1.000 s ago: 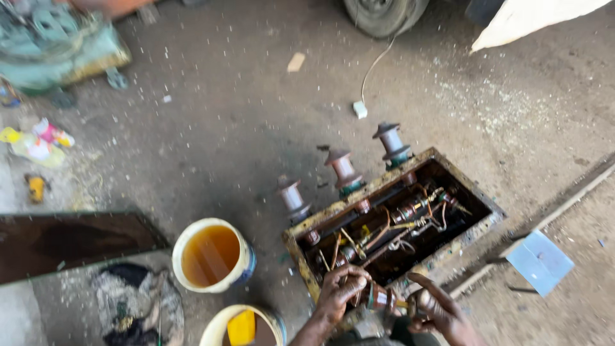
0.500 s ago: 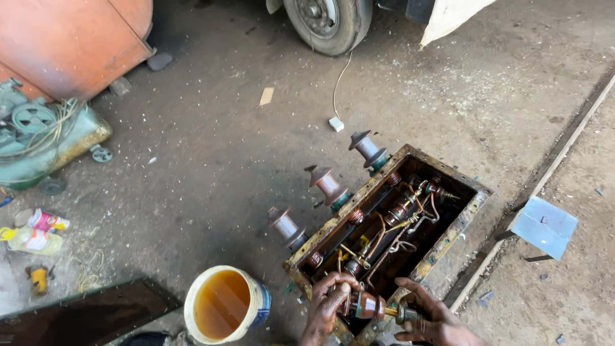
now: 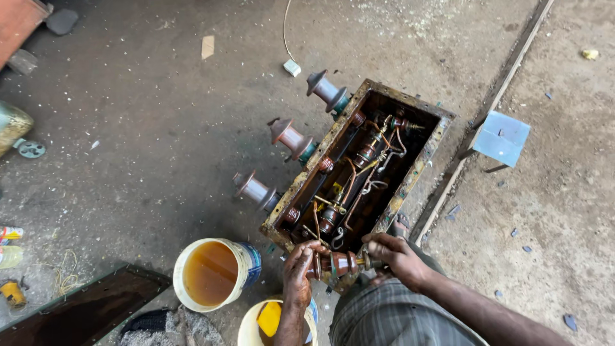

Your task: The person uses a wrench to loosen and unscrew porcelain bushing fittings from the side of an open oil-filled transformer casing, working on the fittings one at a time. They carry each removed bushing to a metal sheet on the ground and stack the removed fittings there.

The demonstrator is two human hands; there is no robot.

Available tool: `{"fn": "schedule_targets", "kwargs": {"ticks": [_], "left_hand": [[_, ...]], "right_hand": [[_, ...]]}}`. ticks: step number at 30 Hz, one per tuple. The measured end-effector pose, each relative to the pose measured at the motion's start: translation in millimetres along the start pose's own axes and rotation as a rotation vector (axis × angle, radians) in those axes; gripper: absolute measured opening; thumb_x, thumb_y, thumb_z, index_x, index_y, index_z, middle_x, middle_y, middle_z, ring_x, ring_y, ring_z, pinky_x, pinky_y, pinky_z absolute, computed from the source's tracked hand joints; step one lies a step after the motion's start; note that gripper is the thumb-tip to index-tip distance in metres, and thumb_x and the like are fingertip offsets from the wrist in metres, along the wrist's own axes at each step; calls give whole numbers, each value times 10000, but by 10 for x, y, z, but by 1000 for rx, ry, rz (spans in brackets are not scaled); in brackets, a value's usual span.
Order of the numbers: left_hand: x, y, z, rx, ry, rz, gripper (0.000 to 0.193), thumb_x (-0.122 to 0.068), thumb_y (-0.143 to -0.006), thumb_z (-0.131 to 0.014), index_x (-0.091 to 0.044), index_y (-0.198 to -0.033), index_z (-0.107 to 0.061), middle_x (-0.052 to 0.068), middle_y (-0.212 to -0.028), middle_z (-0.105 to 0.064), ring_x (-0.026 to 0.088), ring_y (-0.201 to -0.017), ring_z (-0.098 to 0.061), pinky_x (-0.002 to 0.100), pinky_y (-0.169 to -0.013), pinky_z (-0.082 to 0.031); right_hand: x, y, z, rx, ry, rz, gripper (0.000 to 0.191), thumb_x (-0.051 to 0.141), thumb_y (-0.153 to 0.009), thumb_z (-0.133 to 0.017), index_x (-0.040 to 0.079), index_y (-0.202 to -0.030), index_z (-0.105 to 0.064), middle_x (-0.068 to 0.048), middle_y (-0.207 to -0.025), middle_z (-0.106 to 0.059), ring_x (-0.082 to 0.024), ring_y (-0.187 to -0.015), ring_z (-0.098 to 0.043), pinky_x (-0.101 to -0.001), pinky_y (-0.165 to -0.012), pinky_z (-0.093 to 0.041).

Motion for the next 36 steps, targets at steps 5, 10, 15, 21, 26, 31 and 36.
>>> {"fn": "schedule_targets", "kwargs": {"ticks": [5, 10, 15, 21, 26, 31, 36], "left_hand": [[71, -14, 66, 3, 47, -63, 405, -357, -1012, -596, 10, -1140, -712, 144, -978, -762, 249, -946, -761, 402, -866, -612], [242, -20, 61, -74, 164, 42, 340, -277, -1014, -583, 20, -1115, -715, 154, -955, -755, 274, -925, -758, 424, -849, -604], [354, -22, 14, -40, 147, 73, 314, -266, -1005, -576, -2, -1113, -706, 136, -957, -756, 262, -939, -754, 414, -832, -615], [447, -50, -44, -39, 175, 103, 317, -255, -1015, -565, 3, -1131, -709, 135, -969, -753, 268, -966, -761, 417, -801, -619], [497, -37, -85, -23, 149, 96, 319, -255, -1007, -576, 3, -1143, -708, 129, -970, -759, 269, -967, -768, 422, -827, -640], [525, -49, -73, -78, 108, 171, 327, -275, -1017, -561, -15, -1141, -715, 116, -971, -764, 233, -945, -770, 370, -633, -552], [596, -25, -68, -52, 85, 119, 305, -253, -1019, -574, -17, -1142, -723, 114, -978, -767, 222, -936, -775, 342, -717, -624]], "right_hand": [[-100, 7, -21, 305, 31, -4, 652, 489, -995, -436, 203, -1576, -361, -79, -1215, -555, -295, -1002, -685, -430, -804, -663], [-58, 41, 7, 208, 98, 194, 747, 358, -924, -625, 143, -1568, -312, -236, -1218, -565, -354, -1068, -726, -458, -819, -678], [-124, 51, 80, 174, 154, -251, 646, 513, -1121, -318, 167, -1652, -446, -517, -1196, -517, -624, -880, -591, -585, -763, -597], [-60, 74, 132, 335, 143, 419, 755, 276, -975, -693, 72, -1595, -314, -327, -1204, -519, -341, -1033, -695, -483, -880, -699], [-178, 39, 222, 125, 151, -276, 670, 531, -1041, -392, 125, -1569, -461, -387, -1204, -609, -440, -845, -668, -531, -722, -600], [-144, 17, 218, 143, -67, -95, 637, 288, -987, -554, 94, -1569, -383, -101, -1171, -641, -183, -869, -769, -363, -714, -702], [-118, 14, 188, 21, 160, -225, 747, 567, -888, -503, 106, -1475, -544, -87, -1134, -760, -315, -626, -588, -483, -596, -594]]}}
Point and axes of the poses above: each hand's wrist, its own y-axis away from the middle knuckle, its own z-axis out of the back of the hand, x = y × z, the point moved 2 cm from there along -y, towards the middle knuckle
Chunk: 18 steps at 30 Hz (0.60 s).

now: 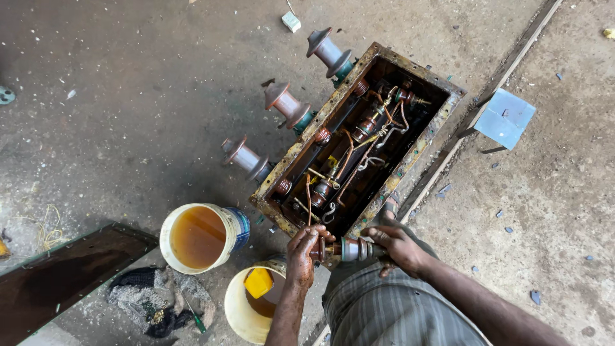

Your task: The person uses a wrench to loosen and unscrew porcelain bushing fittings from the side of an open oil-filled transformer casing, working on the fittings one at a time. They carry each removed bushing to a metal sheet on the ground and stack the removed fittings there.

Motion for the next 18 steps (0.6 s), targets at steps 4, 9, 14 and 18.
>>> {"fn": "schedule_targets", "kwargs": {"ticks": [4, 9, 14, 18], "left_hand": [[112, -22, 52, 8, 106, 67, 264, -205, -985, -584, -18, -1117, -715, 119, -949, -761, 239, -907, -772, 400, -770, -665], [204, 45, 110, -6, 66, 27, 253, -192, -1028, -566, -8, -1112, -719, 123, -951, -751, 246, -907, -764, 392, -794, -631], [241, 99, 121, -21, 72, 44, 239, -191, -1028, -564, -21, -1102, -716, 115, -942, -743, 235, -899, -763, 398, -790, -646], [250, 112, 133, -37, 82, 20, 237, -193, -1041, -565, -22, -1103, -718, 113, -946, -742, 228, -902, -762, 382, -768, -635]], "right_hand": [[63, 84, -79, 189, -108, -21, 709, 563, -910, -497, 109, -1453, -539, -112, -901, -666, -160, -616, -667, -343, -559, -623], [24, 16, -85, 147, -29, 177, 635, 366, -935, -640, 71, -1470, -470, -102, -867, -640, -160, -696, -690, -376, -724, -663], [-230, -175, -28, 243, -23, -16, 706, 606, -1016, -473, 73, -1452, -629, -164, -776, -642, -212, -570, -609, -369, -535, -552], [-126, -167, -17, 334, 216, 717, 702, 383, -998, -700, -66, -1461, -421, -255, -1043, -620, -332, -1014, -639, -513, -871, -610]]}}
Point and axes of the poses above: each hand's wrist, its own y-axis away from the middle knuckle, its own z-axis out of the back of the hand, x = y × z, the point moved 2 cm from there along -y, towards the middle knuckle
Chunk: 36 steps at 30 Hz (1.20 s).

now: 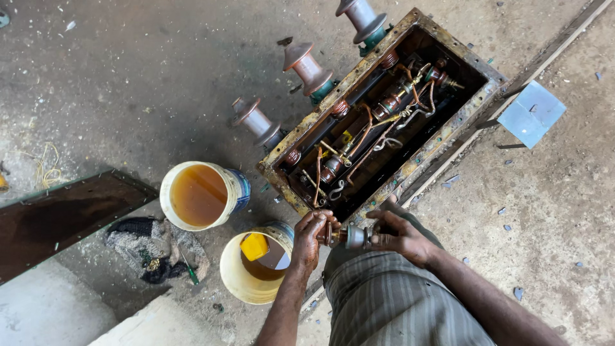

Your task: The person uses a wrench to loosen and unscrew porcelain bushing fittings from the side of an open oil-filled transformer casing, working on the fittings one at a time. They carry each removed bushing to a metal sheet on the ground and stack the removed fittings there.

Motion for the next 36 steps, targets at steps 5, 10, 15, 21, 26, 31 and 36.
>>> {"fn": "schedule_targets", "kwargs": {"ticks": [5, 10, 15, 21, 26, 31, 36], "left_hand": [[58, 1, 1, -19, 64, 47, 226, -178, -1020, -568, -26, -1097, -716, 111, -940, -740, 230, -885, -755, 385, -719, -613], [121, -82, 29, -35, 38, 57, 224, -176, -1015, -583, -17, -1106, -712, 118, -946, -732, 233, -893, -755, 396, -761, -625], [201, -115, 68, -67, 43, 66, 224, -177, -1005, -585, -19, -1106, -709, 119, -975, -723, 247, -880, -762, 396, -767, -631], [263, -70, 91, -138, 52, 85, 227, -188, -1004, -603, -20, -1124, -694, 105, -1024, -715, 229, -874, -747, 392, -718, -600], [368, -14, 159, -265, 78, 143, 245, -163, -980, -569, -23, -1146, -682, 93, -1020, -716, 230, -918, -710, 385, -748, -573], [396, 18, 184, -252, 17, -2, 254, -134, -997, -580, 14, -1178, -678, 110, -1068, -711, 214, -1064, -693, 356, -1007, -561], [362, 98, 179, -340, 85, 160, 261, -148, -982, -549, -23, -1170, -679, 111, -1012, -714, 221, -928, -683, 397, -792, -548]], "right_hand": [[28, -81, 42, -167, -107, -763, 699, 528, -913, -546, 66, -1437, -548, -179, -1144, -761, -264, -852, -771, -426, -766, -675], [148, -78, 24, -29, -47, -614, 786, 576, -894, -598, 48, -1476, -553, -223, -1118, -750, -266, -874, -712, -349, -712, -608], [-10, -78, 51, -119, -21, -604, 725, 518, -837, -665, 72, -1396, -548, -154, -1126, -731, -238, -955, -782, -413, -775, -706], [-232, -59, 59, -22, 42, -594, 629, 533, -935, -539, 153, -1436, -559, -103, -1249, -728, -220, -1004, -745, -357, -776, -640], [-327, -122, 36, -88, 307, -368, 719, 579, -912, -605, 84, -1431, -565, -142, -1214, -753, -269, -990, -776, -419, -828, -664], [-435, -178, 84, 83, 318, -601, 610, 545, -1035, -492, 88, -1419, -618, -292, -1154, -710, -369, -976, -675, -475, -830, -583], [-365, -235, 77, 129, 557, -308, 940, 603, -853, -657, 154, -1634, -386, -105, -1078, -721, -189, -963, -762, -324, -912, -664]]}}
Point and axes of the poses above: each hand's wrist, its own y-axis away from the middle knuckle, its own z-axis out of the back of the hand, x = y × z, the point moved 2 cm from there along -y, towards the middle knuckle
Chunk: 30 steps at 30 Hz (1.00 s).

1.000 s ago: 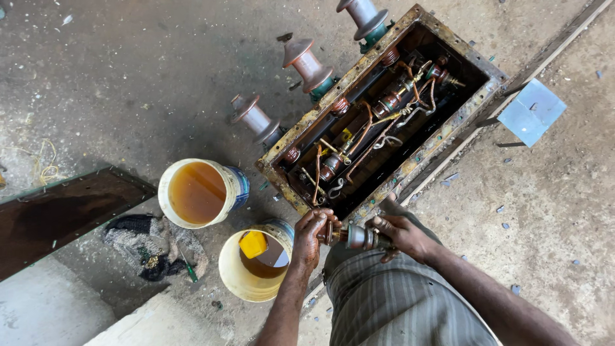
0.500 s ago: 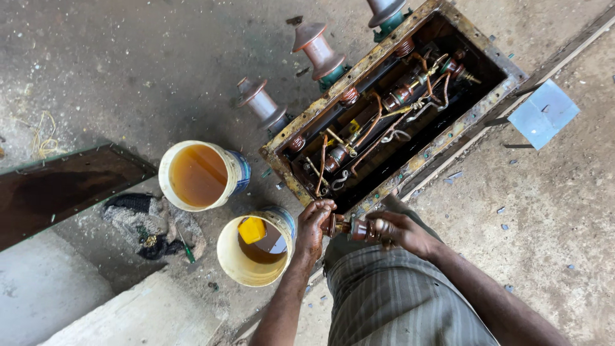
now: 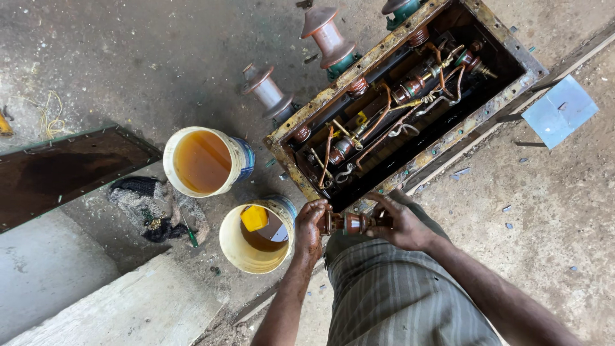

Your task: The person uses a wrench to loosen and unscrew porcelain bushing fittings from the side of an open oil-filled transformer casing, working on the fittings one at a time. They carry each removed bushing to a metal sheet on the ground and stack the removed fittings there.

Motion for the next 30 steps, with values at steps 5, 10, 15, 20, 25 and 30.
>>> {"fn": "schedule_targets", "kwargs": {"ticks": [5, 10, 15, 20, 25, 30], "left_hand": [[-29, 24, -33, 25, -17, -81, 249, -156, -1006, -576, 3, -1166, -685, 128, -1029, -715, 200, -940, -699, 365, -848, -581], [28, -50, -14, 43, -12, -51, 237, -155, -989, -578, -14, -1150, -681, 124, -1024, -701, 232, -912, -678, 399, -810, -582], [174, -146, 30, 9, 5, 7, 239, -163, -968, -615, -2, -1120, -704, 115, -1052, -708, 216, -1025, -675, 375, -911, -552], [411, -195, 130, 27, -47, -43, 244, -167, -952, -634, 11, -1096, -717, 145, -1094, -726, 233, -1095, -675, 368, -1037, -501], [580, -278, 280, -20, 25, 15, 262, -177, -940, -622, 16, -1095, -707, 143, -1113, -739, 229, -1146, -677, 367, -1056, -484], [534, -276, 362, 2, 31, -43, 255, -145, -947, -630, 42, -1103, -702, 151, -1041, -729, 219, -1008, -697, 384, -927, -549]], "right_hand": [[17, -84, 18, 97, -234, -389, 644, 585, -1024, -429, 197, -1518, -571, -205, -1143, -762, -315, -966, -735, -493, -900, -627], [63, -33, 38, 60, 133, 16, 825, 582, -936, -564, 150, -1598, -331, -136, -1298, -699, -267, -1243, -624, -561, -1102, -409], [-28, -39, -43, -47, -64, 24, 906, 714, -865, -570, 195, -1587, -398, -157, -1614, -490, -281, -1090, -768, -471, -1013, -612], [-63, -99, -119, 112, 69, -201, 687, 602, -1002, -468, 241, -1586, -446, -154, -1475, -613, -308, -1341, -605, -501, -1186, -426], [-15, -109, -212, 97, 279, -105, 1159, 783, -754, -532, 155, -1668, -196, -200, -1426, -552, -318, -1162, -645, -485, -1056, -521], [37, -217, -218, 7, 161, 197, 589, 519, -1159, -412, 131, -1599, -464, -264, -1400, -661, -399, -1234, -642, -571, -1069, -448]]}}
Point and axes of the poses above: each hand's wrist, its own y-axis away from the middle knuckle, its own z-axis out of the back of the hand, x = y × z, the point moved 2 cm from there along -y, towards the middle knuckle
